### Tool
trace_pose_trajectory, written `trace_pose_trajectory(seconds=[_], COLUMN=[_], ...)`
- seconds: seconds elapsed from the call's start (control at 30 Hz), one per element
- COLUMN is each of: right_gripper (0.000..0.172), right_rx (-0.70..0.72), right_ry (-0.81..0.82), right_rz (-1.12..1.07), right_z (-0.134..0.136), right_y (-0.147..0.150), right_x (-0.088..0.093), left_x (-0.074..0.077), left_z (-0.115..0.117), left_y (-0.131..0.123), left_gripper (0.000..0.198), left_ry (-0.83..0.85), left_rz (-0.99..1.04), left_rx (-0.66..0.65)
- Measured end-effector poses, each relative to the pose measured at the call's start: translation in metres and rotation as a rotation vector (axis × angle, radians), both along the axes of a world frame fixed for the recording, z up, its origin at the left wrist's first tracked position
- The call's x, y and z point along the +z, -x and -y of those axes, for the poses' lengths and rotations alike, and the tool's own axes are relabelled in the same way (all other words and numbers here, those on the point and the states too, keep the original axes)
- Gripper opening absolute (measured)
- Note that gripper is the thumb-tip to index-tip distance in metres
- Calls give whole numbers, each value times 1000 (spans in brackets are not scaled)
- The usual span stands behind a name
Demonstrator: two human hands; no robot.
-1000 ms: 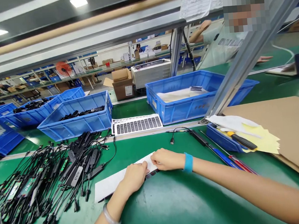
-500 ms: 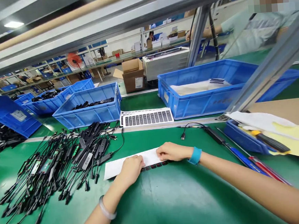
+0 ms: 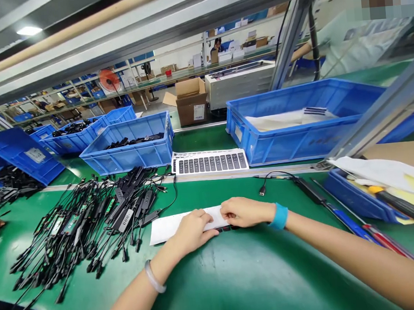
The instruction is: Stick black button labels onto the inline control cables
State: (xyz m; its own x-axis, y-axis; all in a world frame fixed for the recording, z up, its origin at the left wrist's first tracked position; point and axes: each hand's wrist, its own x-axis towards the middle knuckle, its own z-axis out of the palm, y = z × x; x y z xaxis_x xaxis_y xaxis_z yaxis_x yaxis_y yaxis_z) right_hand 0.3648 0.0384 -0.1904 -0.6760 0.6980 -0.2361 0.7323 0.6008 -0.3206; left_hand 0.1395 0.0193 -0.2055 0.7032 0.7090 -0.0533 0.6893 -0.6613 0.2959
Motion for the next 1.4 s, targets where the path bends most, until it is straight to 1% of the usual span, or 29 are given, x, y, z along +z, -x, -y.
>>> trace_pose_trajectory(seconds=[0.07, 0.17, 0.27, 0.37, 0.43, 0.5, 0.57, 0.6, 0.63, 0.67, 0.7, 0.8, 0.87, 0.93, 1.0, 1.07, 1.13, 1.27, 1.33, 1.4], right_gripper=[12, 16, 14, 9, 9, 12, 13, 13, 13, 13, 14, 15, 16, 17, 18, 19, 20, 20, 22, 25], right_rx=[-13, -73, -118, -80, -62, -61, -53, -46, -40, -34, -30, -25, -24, -24, -22, -20, -16, -9, -11, -14], right_ry=[-27, -47, -51, -18, -7, -7, -1, 4, 9, 14, 18, 24, 27, 34, 44, 54, 66, 89, 94, 101], right_rz=[-6, -7, -10, -35, -52, -68, -89, -100, -111, -121, -130, -152, -163, -172, -184, -197, -208, -215, -212, -222], right_z=[3, 4, 1, 0, -1, -2, -3, -3, -4, -5, -5, -6, -7, -7, -7, -8, -9, -11, -11, -10], right_y=[1, -1, -3, -5, -6, -7, -7, -8, -8, -8, -8, -9, -10, -11, -13, -15, -16, -17, -18, -18], right_x=[-3, -7, -9, -8, -8, -9, -11, -12, -12, -13, -14, -15, -16, -17, -18, -19, -20, -20, -19, -18], left_x=[-3, -5, -6, -5, -1, 5, 11, 12, 12, 11, 8, -1, -3, 2, 8, 12, 9, -6, -9, -8], left_z=[-1, -7, -14, -19, -23, -28, -31, -31, -31, -30, -28, -25, -27, -31, -35, -37, -36, -33, -34, -35], left_y=[-13, -25, -30, -27, -17, 1, 21, 29, 36, 40, 42, 38, 38, 46, 63, 80, 91, 94, 98, 107], left_gripper=[21, 23, 23, 22, 22, 26, 32, 29, 22, 14, 11, 18, 21, 19, 19, 17, 8, 18, 16, 14], left_ry=[-3, 7, 21, 44, 82, 132, 164, 167, 160, 145, 123, 43, 34, 81, 131, 146, 117, 36, 58, 122], left_rz=[-26, -72, -101, -89, -54, -21, -15, -25, -41, -62, -83, -141, -154, -136, -101, -79, -73, -44, 5, 76], left_rx=[24, 53, 59, 42, 8, -37, -54, -44, -27, -4, 23, 111, 121, 63, -12, -51, -33, 88, 97, 62])
